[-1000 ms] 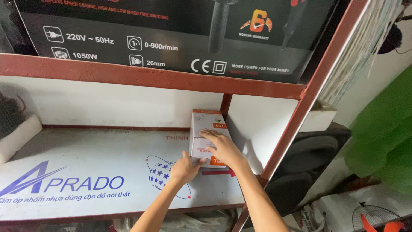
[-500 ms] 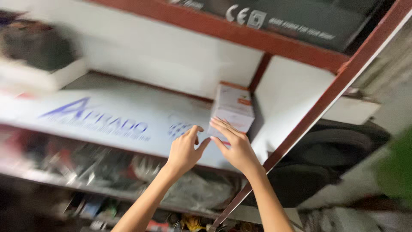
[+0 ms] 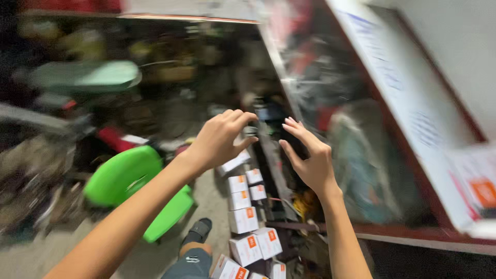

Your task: The person places LED light bulbs into cardboard boxes and organizes them on a shelf, then moves a small green plastic chair.

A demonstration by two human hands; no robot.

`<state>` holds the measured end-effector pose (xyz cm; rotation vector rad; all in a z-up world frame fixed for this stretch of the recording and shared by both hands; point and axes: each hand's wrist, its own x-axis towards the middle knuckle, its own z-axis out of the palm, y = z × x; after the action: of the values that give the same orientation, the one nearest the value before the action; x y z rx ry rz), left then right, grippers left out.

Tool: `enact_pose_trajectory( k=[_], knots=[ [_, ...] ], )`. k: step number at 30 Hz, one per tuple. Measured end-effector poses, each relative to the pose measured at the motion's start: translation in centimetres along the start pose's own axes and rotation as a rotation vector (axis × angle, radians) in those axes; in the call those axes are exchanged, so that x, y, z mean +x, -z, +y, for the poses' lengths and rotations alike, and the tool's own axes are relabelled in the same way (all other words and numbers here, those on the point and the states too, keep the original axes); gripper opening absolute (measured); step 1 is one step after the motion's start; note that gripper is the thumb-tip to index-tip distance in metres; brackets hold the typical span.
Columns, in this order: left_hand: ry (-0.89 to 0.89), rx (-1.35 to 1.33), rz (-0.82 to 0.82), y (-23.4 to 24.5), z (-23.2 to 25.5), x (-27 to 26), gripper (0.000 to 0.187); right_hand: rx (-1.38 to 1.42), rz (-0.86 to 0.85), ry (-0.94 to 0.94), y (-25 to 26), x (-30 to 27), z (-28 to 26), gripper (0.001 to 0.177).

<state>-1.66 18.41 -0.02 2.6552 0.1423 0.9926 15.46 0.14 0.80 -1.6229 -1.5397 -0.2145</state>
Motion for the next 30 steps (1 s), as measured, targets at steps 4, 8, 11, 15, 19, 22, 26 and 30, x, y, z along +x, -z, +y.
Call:
enact_pose_trajectory(
  k=[4, 8, 11, 15, 19, 22, 26, 30],
  knots=[
    [0.406, 0.045, 0.096, 5.5, -6.2, -10.7, 0.037, 0.126, -0.151, 0.025, -11.0, 2.2, -1.0, 0.037],
    [0.664, 0.061, 0.256, 5.9, -12.3, -22.3, 0.029, 0.282, -0.445, -0.032, -24.5, 2.3, -0.6, 0.038],
    [0.898, 0.060, 0.410, 4.2, -15.5, -30.9, 0.028, 0.385, -0.488, 0.060, -34.4, 1.0, 0.3, 0.037],
    [1.242, -0.053, 0.556, 0.2, -21.2, -41.4, 0.028, 0.410, -0.718, -0.350, -47.1, -2.8, 3.7, 0.034],
    [1.398, -0.087, 0.759, -5.3, -29.9, -50.1, 0.035, 0.443, -0.675, -0.461, -60.0, -6.4, 9.9, 0.041],
    [1.274, 0.269, 0.820, -9.5, -35.6, -55.5, 0.053, 0.371, -0.591, -0.411, -68.1, -9.4, 13.9, 0.045],
    [1.344, 0.210, 0.772, -12.9, -41.1, -59.0, 0.049, 0.674, -0.566, -0.076, -77.1, -10.4, 18.2, 0.051],
    [1.392, -0.095, 0.838, -15.0, -42.7, -61.6, 0.036, 0.542, -0.636, -0.227, -81.6, -10.9, 20.0, 0.052]
  ],
)
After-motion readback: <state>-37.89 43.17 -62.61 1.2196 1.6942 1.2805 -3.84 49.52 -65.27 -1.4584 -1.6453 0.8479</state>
